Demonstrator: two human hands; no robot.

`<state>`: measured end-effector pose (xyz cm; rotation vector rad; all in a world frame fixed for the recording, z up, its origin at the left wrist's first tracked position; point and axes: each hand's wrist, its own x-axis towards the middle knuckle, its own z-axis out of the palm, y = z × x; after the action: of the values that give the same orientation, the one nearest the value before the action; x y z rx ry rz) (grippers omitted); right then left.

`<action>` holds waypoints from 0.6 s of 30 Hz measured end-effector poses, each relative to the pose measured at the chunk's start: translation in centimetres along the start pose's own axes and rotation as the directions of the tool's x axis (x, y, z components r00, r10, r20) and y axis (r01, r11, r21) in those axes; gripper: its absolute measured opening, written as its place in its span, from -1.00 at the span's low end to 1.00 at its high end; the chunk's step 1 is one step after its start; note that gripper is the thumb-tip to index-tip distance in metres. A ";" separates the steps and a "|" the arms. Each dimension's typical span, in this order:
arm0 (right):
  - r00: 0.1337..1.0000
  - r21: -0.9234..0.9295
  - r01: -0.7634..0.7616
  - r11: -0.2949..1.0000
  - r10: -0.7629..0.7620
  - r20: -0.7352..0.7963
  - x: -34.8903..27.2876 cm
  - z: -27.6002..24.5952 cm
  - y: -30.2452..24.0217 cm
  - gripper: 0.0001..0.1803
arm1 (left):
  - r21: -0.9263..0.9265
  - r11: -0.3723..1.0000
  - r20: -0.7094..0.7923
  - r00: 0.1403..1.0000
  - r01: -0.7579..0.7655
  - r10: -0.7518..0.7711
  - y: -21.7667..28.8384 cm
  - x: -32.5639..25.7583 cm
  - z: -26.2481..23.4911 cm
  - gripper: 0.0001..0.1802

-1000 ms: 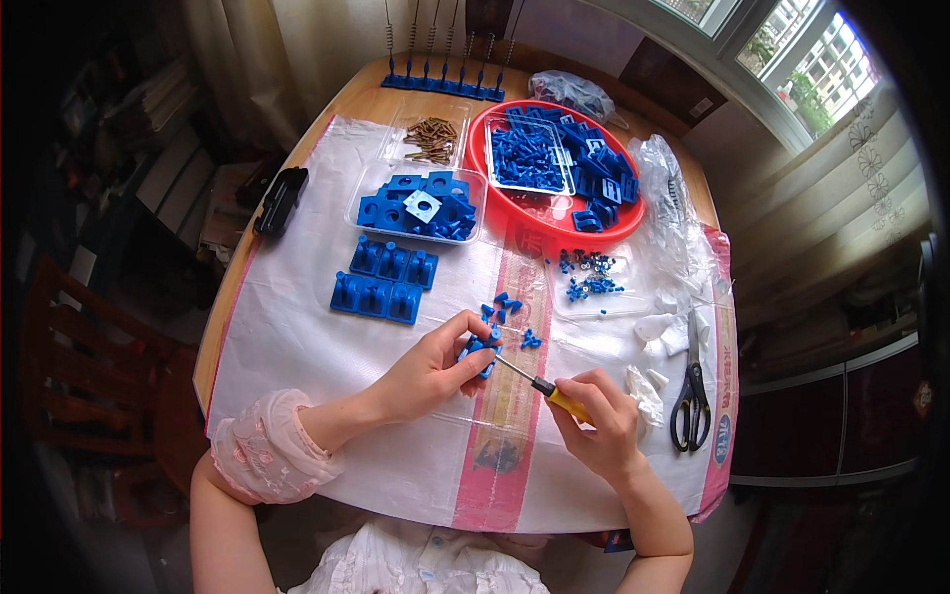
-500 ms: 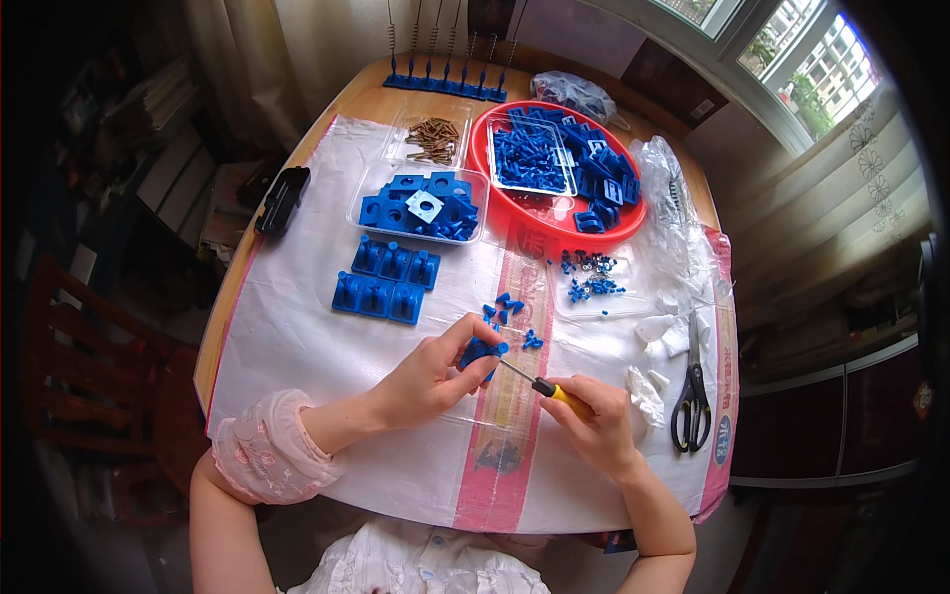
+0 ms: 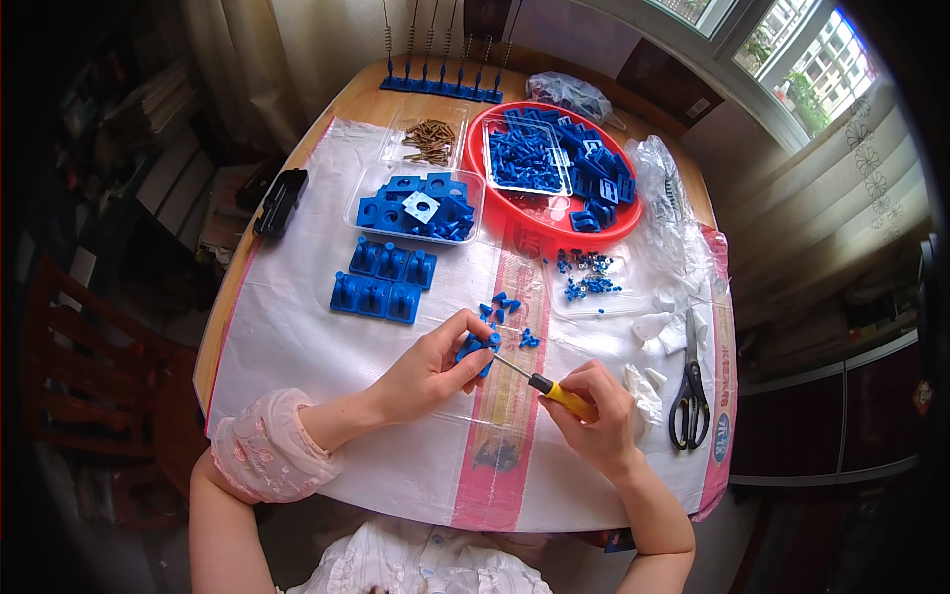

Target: The recorder is using a screwdriver to assemble various blue plastic components at a table.

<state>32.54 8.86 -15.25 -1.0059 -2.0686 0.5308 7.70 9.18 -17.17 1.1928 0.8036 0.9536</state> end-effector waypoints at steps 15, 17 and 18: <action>0.983 0.013 -0.124 0.992 0.121 0.141 0.0 -0.4 0.2 -0.79 | -0.048 0.999 0.005 1.000 -0.005 0.005 0.0 0.1 -0.1 -0.85; 0.977 0.027 -0.177 0.984 0.172 0.122 0.1 -0.4 -0.5 -0.77 | -0.056 0.998 -0.024 1.000 -0.001 0.000 -0.2 0.0 -0.2 -0.87; 0.974 0.035 -0.203 0.979 0.198 0.114 0.2 -0.4 -0.7 -0.75 | -0.060 0.998 -0.040 0.999 0.000 -0.003 -0.3 0.0 -0.3 -0.87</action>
<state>32.46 8.59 -14.50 -1.1888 -2.0513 0.7494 7.46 9.29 -17.49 1.1240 0.8016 0.9963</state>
